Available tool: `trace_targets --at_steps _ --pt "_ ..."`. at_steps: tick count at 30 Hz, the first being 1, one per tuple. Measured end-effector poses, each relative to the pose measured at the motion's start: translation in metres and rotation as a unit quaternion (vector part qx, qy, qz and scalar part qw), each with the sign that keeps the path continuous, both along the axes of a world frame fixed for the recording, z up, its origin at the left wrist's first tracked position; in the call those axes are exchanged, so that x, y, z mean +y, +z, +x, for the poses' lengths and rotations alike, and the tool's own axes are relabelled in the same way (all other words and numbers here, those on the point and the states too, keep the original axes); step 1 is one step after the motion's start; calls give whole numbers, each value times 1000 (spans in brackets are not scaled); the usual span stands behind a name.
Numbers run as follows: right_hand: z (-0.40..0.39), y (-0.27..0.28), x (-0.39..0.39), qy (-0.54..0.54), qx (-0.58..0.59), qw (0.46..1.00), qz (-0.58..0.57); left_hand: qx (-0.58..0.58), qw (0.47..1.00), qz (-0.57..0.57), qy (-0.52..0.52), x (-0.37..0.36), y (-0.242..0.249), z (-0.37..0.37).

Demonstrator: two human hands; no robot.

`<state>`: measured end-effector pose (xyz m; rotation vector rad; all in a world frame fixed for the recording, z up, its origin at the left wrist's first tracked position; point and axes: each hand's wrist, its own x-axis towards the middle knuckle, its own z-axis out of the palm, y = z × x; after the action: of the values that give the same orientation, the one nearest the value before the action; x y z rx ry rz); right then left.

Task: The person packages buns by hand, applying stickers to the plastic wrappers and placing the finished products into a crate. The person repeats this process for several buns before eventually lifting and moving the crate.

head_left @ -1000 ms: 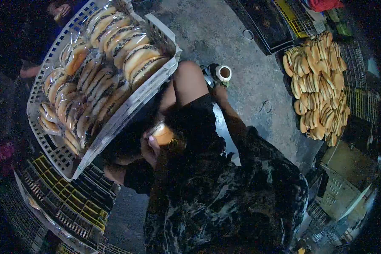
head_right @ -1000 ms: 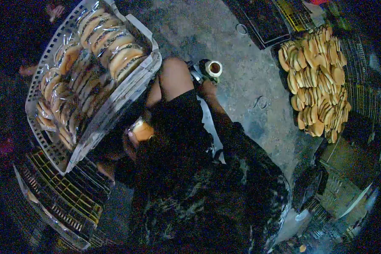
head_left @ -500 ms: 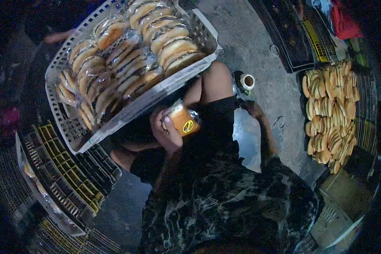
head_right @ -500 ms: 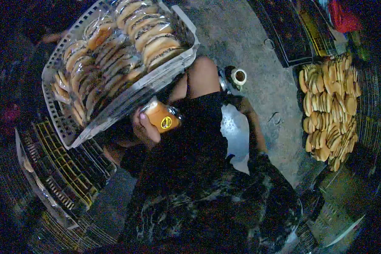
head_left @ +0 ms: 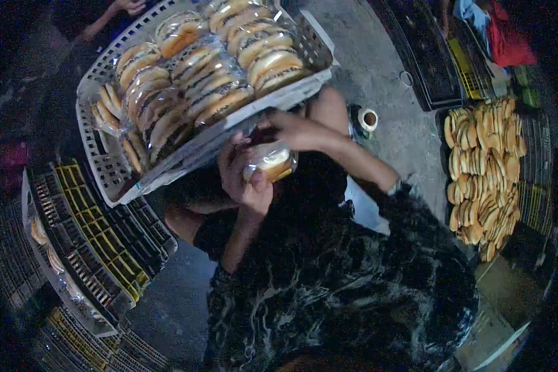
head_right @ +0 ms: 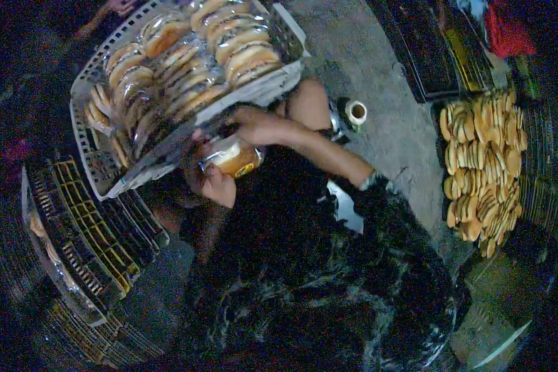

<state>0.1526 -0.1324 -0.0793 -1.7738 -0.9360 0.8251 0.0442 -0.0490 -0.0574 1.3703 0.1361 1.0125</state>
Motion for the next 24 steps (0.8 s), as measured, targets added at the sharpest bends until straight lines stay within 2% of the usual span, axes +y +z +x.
trace_targets --at_steps 1,2,4,5,6,8,9,10,12,13,14,15,16,18,19,20,22,23,24 --pt "-5 19 5 -34 126 990 44 55 998 16 -23 12 -12 -4" --pt "-11 39 10 -177 258 945 99 41 999 23 -12 20 -23 -3" --pt "-15 65 24 -172 325 913 175 210 978 -5 11 34 -23 7" --pt "-13 69 31 -149 167 972 70 194 979 21 61 47 -14 21" --pt "-8 71 38 -128 -3 991 -34 175 982 32 69 62 8 39" --pt "10 57 40 -123 -48 991 28 140 979 101 106 92 51 76" --pt "23 45 39 -185 -79 978 51 122 980 107 113 108 54 101" --pt "34 43 37 -246 -105 961 72 100 970 174 134 125 44 128" --pt "45 56 32 -320 -288 903 -18 73 955 238 162 162 6 180" --pt "46 50 31 -313 -335 887 -62 190 834 505 116 185 -24 206" --pt "46 40 30 -306 -380 866 -106 254 738 617 96 197 -33 225" --pt "48 39 33 -326 -401 855 -46 286 630 718 68 208 -39 244" --pt "44 37 33 -334 -397 851 -76 324 727 602 -59 215 -47 260" --pt "48 43 34 -341 -350 869 -81 346 796 460 -189 215 -37 281" --pt "50 41 35 -342 -350 868 -84 218 792 570 -26 217 -29 289" --pt "52 40 37 -348 -337 870 -92 78 745 648 139 216 -25 292" --pt "52 40 34 -351 -325 872 -102 86 759 623 166 212 -24 286" --pt "52 41 32 -349 -337 870 -90 107 761 634 88 218 -21 278" --pt "51 41 31 -348 -348 867 -78 138 750 641 84 218 -17 273"
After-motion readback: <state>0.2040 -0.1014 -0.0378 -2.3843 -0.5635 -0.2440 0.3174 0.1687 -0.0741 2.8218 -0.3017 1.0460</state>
